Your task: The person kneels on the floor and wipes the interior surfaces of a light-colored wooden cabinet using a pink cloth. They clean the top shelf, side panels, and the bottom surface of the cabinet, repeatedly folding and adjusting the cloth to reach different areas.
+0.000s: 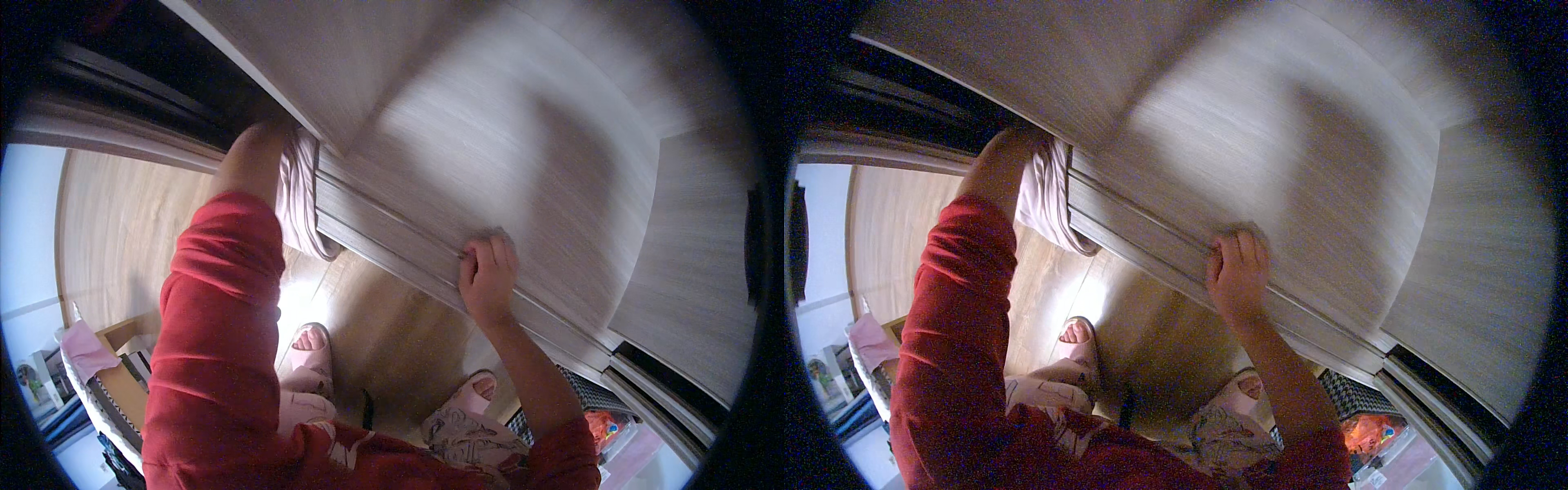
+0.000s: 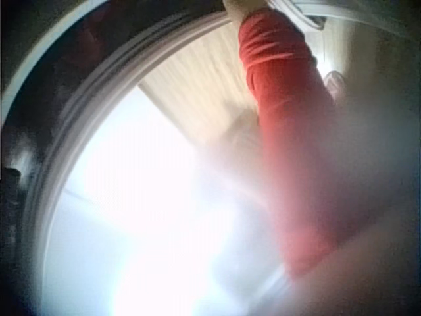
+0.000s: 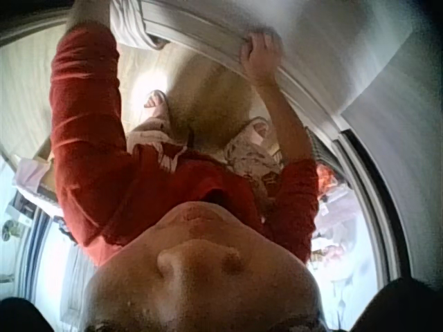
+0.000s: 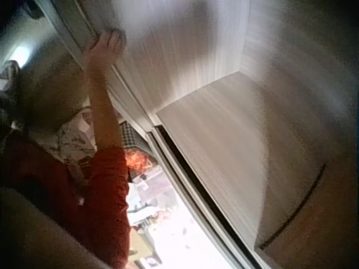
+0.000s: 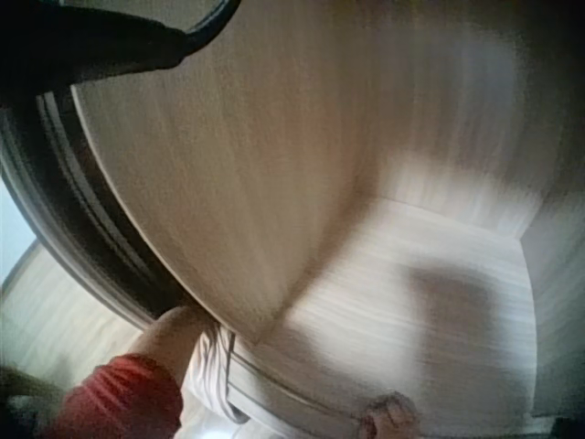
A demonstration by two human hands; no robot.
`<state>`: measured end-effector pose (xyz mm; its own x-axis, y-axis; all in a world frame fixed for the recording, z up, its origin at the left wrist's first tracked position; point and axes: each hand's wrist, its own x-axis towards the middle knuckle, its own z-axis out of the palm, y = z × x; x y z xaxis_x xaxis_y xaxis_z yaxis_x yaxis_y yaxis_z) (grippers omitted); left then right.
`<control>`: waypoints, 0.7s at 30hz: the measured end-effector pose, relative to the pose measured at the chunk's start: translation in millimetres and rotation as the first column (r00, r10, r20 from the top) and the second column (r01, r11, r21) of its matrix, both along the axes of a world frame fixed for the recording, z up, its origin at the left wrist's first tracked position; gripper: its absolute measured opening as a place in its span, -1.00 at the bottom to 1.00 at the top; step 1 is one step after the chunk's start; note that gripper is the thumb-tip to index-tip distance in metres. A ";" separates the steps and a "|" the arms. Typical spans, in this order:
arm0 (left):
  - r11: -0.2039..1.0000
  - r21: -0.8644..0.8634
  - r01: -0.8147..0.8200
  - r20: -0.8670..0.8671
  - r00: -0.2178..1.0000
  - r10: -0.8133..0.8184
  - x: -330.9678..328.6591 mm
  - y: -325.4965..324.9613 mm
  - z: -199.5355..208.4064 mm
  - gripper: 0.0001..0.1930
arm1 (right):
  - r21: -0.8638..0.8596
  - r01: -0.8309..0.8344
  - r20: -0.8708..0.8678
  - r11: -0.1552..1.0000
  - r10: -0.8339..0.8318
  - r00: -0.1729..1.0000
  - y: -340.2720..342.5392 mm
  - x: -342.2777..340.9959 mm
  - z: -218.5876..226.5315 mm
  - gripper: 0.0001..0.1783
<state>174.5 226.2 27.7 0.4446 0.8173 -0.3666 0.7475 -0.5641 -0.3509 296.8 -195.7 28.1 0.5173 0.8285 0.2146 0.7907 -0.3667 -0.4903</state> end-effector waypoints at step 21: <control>0.995 0.096 0.036 -0.138 0.990 -0.023 -32.4 -8.0 -5.5 -0.61 | 0.084 -0.008 0.014 0.996 0.007 1.000 2.9 4.6 1.2 -0.84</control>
<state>142.1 218.2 22.2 0.4202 0.8397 -0.3440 0.6722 -0.5427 -0.5036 301.4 -192.8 29.4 0.5072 0.8113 0.2907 0.8004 -0.3185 -0.5078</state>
